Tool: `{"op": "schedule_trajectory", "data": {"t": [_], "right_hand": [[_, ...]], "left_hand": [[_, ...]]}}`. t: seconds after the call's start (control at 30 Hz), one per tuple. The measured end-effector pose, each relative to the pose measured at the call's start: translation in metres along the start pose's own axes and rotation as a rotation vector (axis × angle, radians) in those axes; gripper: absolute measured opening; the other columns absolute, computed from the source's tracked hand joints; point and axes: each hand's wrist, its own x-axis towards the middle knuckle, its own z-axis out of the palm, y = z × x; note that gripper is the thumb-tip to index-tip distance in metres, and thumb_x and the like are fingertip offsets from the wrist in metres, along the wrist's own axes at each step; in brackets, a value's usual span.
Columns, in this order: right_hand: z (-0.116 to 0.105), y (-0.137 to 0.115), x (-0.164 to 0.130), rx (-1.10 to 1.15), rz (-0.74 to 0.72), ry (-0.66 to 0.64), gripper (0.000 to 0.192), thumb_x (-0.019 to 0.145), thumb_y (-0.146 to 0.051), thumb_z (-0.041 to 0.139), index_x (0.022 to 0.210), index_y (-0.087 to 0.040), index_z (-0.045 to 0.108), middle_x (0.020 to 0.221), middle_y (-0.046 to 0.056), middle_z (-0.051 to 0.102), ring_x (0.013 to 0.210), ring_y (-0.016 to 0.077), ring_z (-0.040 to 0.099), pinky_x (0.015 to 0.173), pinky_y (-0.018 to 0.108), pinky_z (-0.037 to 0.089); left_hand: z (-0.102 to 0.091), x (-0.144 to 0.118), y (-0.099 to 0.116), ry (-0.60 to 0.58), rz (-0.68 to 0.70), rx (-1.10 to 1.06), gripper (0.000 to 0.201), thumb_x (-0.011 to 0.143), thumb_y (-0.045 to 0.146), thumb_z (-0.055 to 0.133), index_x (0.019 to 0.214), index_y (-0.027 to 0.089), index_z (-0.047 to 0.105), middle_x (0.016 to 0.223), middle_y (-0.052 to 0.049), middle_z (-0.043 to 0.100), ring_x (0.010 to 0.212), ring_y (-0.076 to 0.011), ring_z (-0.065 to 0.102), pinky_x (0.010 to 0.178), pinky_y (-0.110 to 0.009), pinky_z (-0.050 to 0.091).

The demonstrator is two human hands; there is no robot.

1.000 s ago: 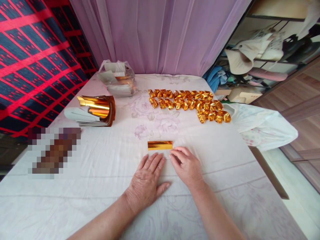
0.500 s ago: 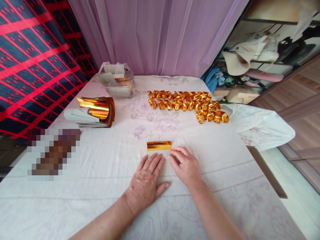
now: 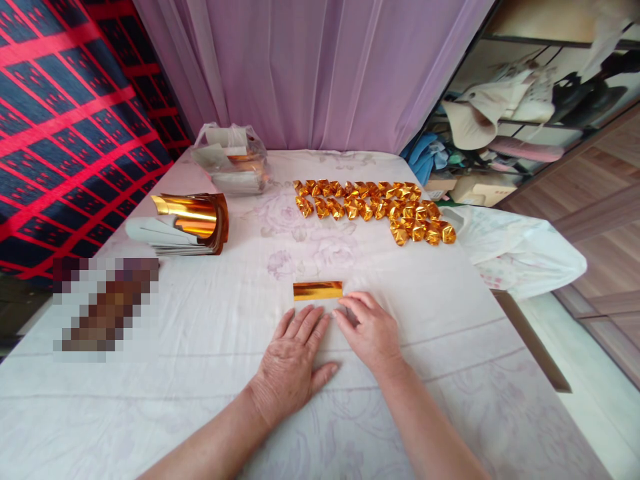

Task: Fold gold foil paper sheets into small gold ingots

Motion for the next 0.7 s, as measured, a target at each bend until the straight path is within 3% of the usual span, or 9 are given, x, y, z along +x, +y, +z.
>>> {"op": "schedule_trajectory", "data": {"t": [0.7], "right_hand": [[-0.0006,-0.0024,0.0015,-0.009,0.006,0.011,0.016,0.087,-0.034,0.06,0.093,-0.023,0.07,0.098,0.004,0.07,0.08,0.0161,0.067,0.068,0.026,0.049]], "left_hand": [[-0.0021,0.0009,0.0002,-0.019,0.006,0.018,0.071,0.091,0.056,0.05,0.147,0.014,0.036,0.15,-0.014,0.044,0.138,-0.0311,0.039,0.115,-0.051,0.026]]}}
